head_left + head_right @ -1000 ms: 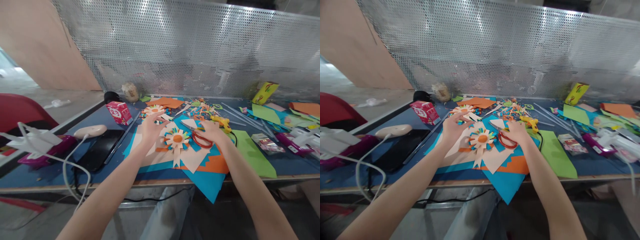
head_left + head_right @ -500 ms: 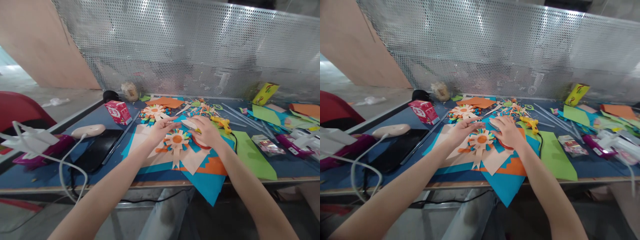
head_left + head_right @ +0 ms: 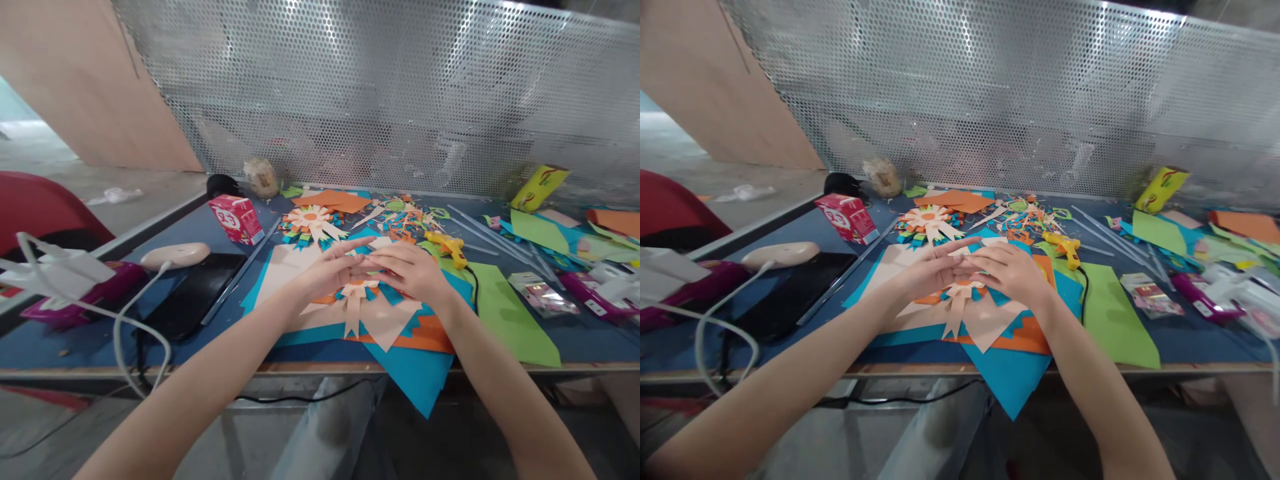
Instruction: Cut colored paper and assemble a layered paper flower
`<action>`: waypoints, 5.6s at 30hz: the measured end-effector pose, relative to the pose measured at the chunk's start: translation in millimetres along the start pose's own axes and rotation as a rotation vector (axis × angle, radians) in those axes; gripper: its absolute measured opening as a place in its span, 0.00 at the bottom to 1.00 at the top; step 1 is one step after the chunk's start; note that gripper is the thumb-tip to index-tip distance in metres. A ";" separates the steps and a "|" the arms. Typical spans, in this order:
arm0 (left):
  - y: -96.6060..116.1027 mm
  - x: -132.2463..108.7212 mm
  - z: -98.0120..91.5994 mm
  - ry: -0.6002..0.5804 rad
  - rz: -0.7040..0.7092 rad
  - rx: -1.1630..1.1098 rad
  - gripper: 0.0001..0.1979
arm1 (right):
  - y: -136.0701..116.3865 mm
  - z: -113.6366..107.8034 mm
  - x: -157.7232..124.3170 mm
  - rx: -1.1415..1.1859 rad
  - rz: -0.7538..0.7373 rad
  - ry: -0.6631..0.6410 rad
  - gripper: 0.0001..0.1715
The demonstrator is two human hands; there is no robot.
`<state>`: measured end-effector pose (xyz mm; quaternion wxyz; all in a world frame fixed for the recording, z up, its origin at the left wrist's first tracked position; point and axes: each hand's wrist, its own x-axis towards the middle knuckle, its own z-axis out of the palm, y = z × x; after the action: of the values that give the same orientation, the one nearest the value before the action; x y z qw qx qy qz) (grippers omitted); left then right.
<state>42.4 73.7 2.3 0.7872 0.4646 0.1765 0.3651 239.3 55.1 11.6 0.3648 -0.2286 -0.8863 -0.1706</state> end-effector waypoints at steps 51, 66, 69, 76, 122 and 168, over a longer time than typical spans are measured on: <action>23.7 2.4 -21.9 0.288 0.299 0.324 0.28 | 24.5 13.4 34.1 0.706 1.038 0.270 0.29; 23.1 10.0 -30.4 0.498 0.382 0.210 0.21 | -66.3 -1.7 -32.3 -0.112 0.242 -0.534 0.16; 23.1 9.7 -31.5 0.511 0.377 0.201 0.21 | -73.2 -0.2 -36.9 -0.205 0.127 -0.532 0.17; 21.8 10.8 -34.5 0.542 0.419 0.148 0.20 | -79.6 1.2 -26.8 -0.193 0.184 -0.530 0.14; 17.0 9.8 -25.4 0.388 0.418 0.037 0.23 | -15.3 7.7 45.6 0.907 1.196 0.112 0.19; 7.8 10.0 -31.4 0.398 0.254 0.133 0.22 | -6.9 34.9 29.2 1.083 1.188 0.480 0.18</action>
<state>26.5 102.4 -6.3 0.6522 0.4529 0.2921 0.5331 197.5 73.9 8.3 0.6319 -0.4084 -0.4762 0.4551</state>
